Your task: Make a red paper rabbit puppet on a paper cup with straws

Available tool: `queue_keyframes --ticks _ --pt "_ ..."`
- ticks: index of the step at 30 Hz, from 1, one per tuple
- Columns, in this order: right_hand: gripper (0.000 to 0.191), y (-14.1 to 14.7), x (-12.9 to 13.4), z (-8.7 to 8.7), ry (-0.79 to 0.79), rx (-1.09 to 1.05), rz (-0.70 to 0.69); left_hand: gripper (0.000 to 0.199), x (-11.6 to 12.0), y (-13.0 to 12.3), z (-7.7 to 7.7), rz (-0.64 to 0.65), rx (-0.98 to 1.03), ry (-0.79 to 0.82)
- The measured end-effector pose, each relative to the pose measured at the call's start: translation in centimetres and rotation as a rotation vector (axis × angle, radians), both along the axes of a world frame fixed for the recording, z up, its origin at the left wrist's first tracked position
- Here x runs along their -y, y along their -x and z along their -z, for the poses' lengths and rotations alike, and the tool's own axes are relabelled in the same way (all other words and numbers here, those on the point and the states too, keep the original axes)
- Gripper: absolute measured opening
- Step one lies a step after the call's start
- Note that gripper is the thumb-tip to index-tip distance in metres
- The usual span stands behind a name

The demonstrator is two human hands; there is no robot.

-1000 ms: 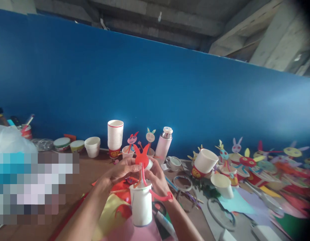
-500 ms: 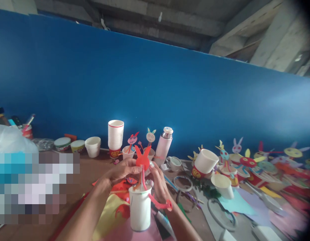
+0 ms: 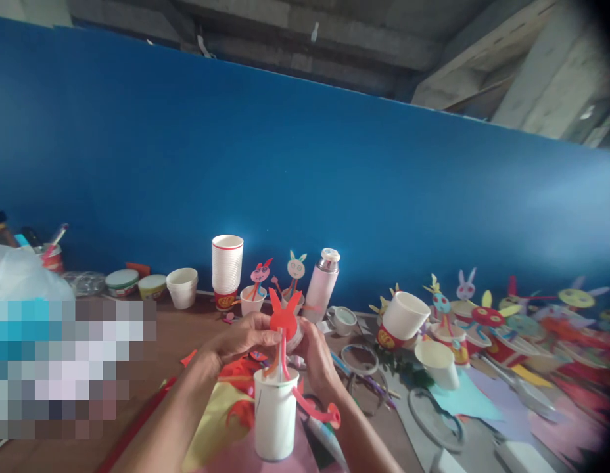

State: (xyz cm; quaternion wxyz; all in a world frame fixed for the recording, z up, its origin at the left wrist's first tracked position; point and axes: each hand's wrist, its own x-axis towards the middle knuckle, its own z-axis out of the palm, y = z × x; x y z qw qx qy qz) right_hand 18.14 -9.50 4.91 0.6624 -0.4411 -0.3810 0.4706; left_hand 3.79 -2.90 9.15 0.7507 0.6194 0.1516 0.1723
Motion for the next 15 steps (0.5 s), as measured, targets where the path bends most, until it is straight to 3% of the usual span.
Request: queue_keyframes --ticks 8,15 --pt "0.027 -0.91 -0.34 -0.16 0.172 -0.108 -0.080 0.022 -0.42 -0.05 0.56 0.029 -0.016 -0.001" --pt "0.038 -0.64 0.24 -0.89 0.102 -0.042 -0.081 0.022 -0.30 0.07 0.24 0.008 0.014 0.057"
